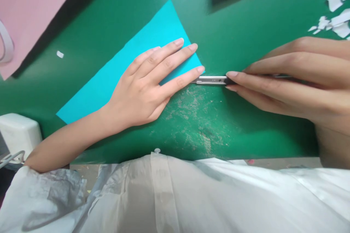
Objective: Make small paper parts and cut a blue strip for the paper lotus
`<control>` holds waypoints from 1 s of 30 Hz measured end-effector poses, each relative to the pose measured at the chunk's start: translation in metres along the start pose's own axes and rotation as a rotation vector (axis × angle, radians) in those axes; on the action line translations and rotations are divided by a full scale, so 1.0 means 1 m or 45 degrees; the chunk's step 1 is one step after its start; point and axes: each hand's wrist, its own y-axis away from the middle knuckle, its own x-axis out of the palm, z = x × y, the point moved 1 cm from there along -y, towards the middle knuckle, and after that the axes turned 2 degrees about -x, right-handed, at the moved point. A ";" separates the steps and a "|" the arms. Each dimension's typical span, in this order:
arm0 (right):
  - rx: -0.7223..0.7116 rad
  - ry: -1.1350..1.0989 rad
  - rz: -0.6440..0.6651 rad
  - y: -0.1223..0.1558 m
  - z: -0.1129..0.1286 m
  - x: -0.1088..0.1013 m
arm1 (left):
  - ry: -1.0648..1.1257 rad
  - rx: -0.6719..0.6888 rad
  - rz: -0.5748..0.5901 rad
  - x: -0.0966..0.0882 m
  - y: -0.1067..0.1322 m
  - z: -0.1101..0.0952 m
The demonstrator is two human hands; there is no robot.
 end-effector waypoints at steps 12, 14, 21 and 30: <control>0.199 -0.123 0.063 -0.004 -0.001 0.008 | -0.003 0.018 0.024 0.002 0.001 0.001; 0.167 -0.132 0.061 -0.004 0.000 0.006 | 0.007 0.013 0.027 0.003 0.001 0.001; 0.049 -0.076 0.033 0.001 -0.001 0.001 | 0.010 0.010 0.023 0.003 0.001 0.001; 0.052 -0.022 0.000 -0.002 0.001 0.004 | -0.076 0.057 -0.006 0.002 0.000 0.001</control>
